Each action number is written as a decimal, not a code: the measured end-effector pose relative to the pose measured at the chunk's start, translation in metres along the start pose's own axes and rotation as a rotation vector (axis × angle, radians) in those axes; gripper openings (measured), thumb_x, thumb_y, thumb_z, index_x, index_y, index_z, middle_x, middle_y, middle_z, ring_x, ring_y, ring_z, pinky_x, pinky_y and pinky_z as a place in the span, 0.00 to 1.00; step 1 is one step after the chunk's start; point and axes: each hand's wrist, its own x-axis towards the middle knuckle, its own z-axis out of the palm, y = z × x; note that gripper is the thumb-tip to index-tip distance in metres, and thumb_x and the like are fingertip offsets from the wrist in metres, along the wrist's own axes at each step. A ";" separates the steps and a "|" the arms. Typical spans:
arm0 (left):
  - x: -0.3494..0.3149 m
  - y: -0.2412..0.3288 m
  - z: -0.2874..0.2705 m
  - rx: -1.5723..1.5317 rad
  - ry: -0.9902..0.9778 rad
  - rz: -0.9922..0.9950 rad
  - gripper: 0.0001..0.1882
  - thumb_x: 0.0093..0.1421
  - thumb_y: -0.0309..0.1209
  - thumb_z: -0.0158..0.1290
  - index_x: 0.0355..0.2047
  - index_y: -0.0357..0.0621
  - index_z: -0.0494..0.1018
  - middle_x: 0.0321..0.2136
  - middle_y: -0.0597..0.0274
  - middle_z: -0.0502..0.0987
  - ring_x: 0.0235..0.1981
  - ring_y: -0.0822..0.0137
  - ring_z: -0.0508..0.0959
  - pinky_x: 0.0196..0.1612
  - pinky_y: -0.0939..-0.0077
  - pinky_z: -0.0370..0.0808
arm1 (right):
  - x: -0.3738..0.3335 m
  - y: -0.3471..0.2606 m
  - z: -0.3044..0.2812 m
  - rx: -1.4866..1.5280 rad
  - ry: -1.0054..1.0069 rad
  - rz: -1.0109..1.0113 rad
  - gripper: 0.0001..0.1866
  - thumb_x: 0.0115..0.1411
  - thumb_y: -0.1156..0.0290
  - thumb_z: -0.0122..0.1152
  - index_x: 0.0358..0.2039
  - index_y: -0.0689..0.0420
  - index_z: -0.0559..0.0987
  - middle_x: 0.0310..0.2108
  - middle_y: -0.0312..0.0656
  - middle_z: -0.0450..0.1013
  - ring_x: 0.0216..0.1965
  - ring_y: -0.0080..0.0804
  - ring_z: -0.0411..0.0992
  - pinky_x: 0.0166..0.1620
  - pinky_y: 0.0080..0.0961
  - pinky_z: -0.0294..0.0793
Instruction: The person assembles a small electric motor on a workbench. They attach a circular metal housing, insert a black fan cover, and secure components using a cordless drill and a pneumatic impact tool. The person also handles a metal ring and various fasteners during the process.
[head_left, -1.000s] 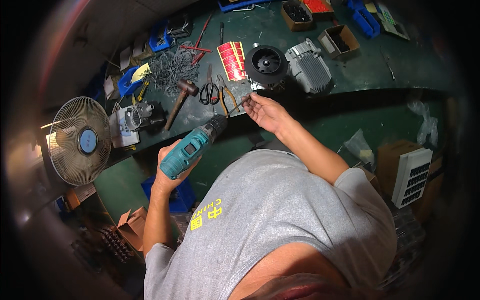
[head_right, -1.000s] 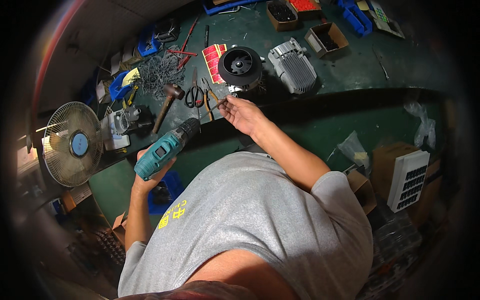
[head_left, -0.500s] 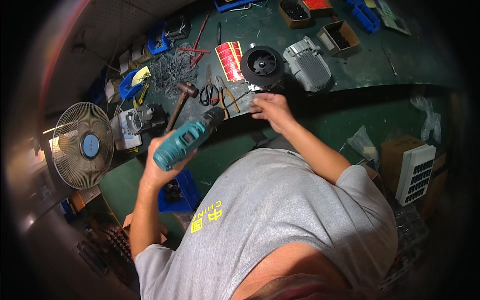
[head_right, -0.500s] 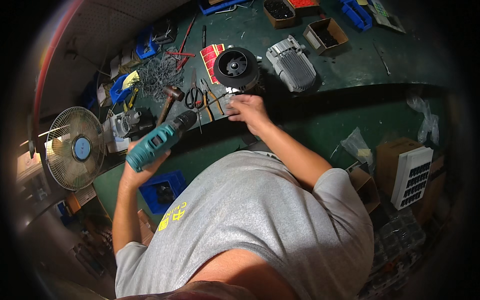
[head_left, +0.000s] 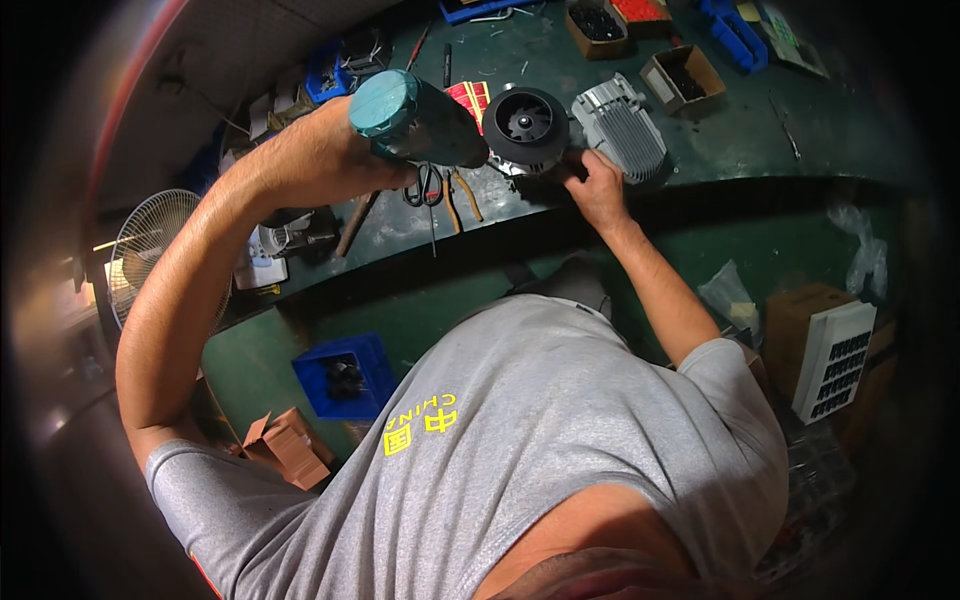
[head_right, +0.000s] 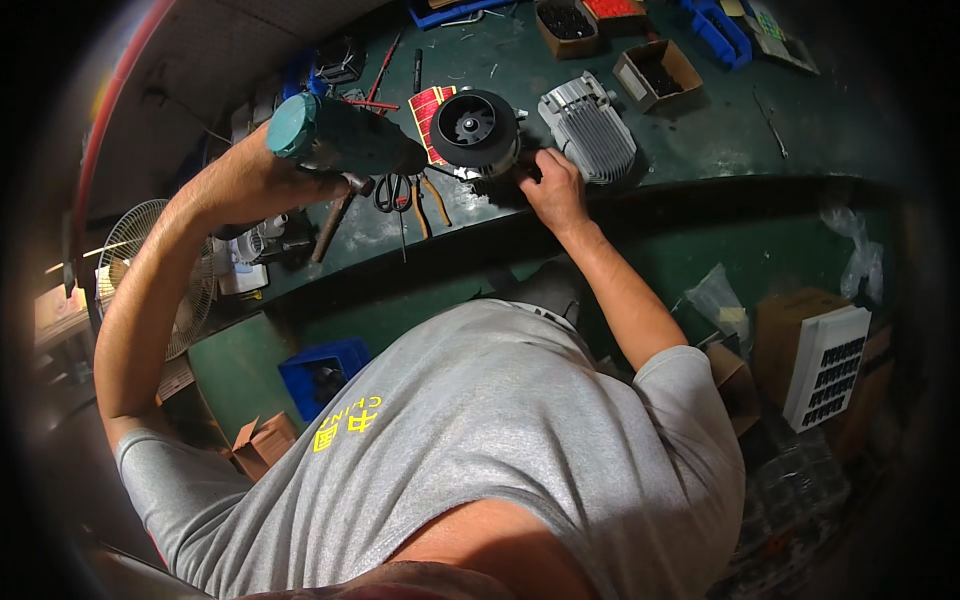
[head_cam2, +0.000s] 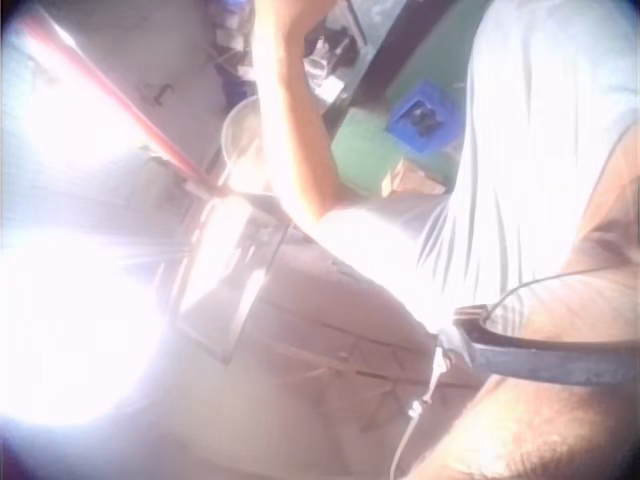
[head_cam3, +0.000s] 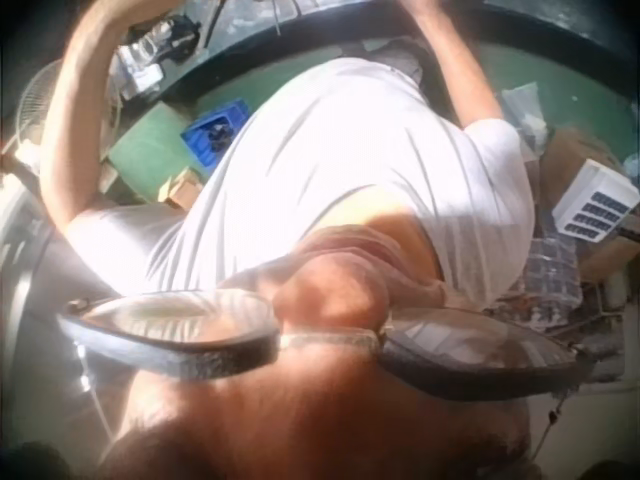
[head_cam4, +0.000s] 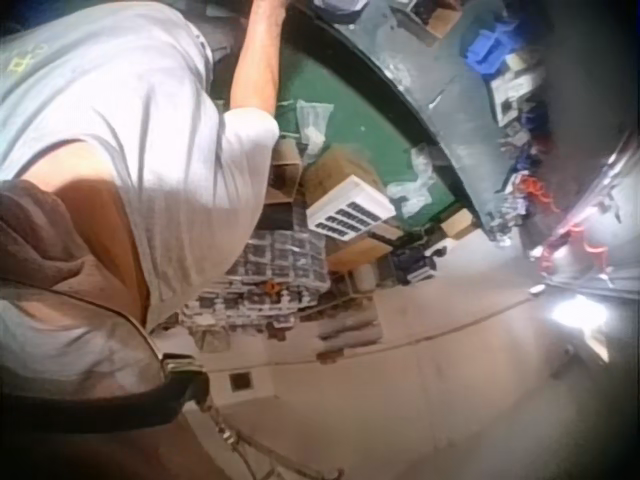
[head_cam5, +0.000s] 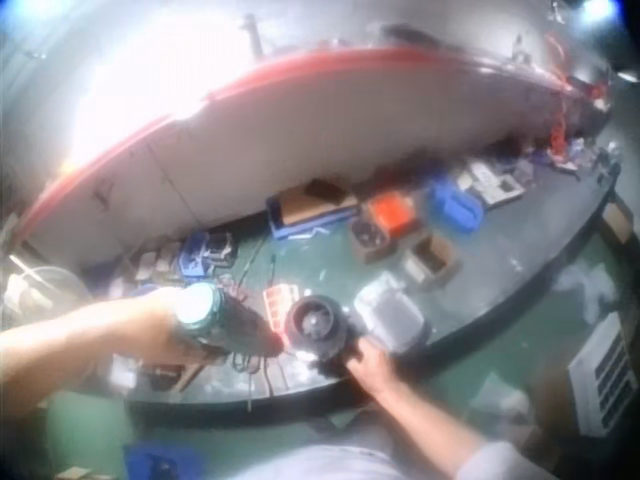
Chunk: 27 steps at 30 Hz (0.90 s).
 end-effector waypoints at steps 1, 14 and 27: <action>0.004 0.001 -0.001 -0.014 -0.024 -0.021 0.21 0.59 0.28 0.65 0.52 0.41 0.75 0.39 0.53 0.83 0.41 0.57 0.83 0.48 0.61 0.80 | 0.000 0.002 0.000 -0.031 -0.018 -0.004 0.11 0.54 0.71 0.71 0.36 0.61 0.80 0.34 0.47 0.79 0.36 0.51 0.78 0.39 0.41 0.77; 0.022 0.019 -0.003 0.173 -0.134 -0.163 0.21 0.59 0.28 0.65 0.53 0.47 0.78 0.42 0.57 0.85 0.45 0.62 0.83 0.52 0.63 0.80 | 0.000 0.009 0.003 -0.093 -0.109 0.010 0.12 0.58 0.69 0.69 0.38 0.59 0.78 0.36 0.48 0.78 0.39 0.53 0.78 0.41 0.44 0.76; 0.024 0.024 0.002 0.219 -0.105 -0.150 0.21 0.57 0.31 0.65 0.52 0.47 0.78 0.42 0.54 0.84 0.45 0.57 0.83 0.50 0.62 0.79 | -0.003 0.008 0.005 -0.031 -0.087 -0.020 0.12 0.57 0.71 0.64 0.36 0.62 0.72 0.36 0.53 0.74 0.39 0.61 0.74 0.41 0.51 0.75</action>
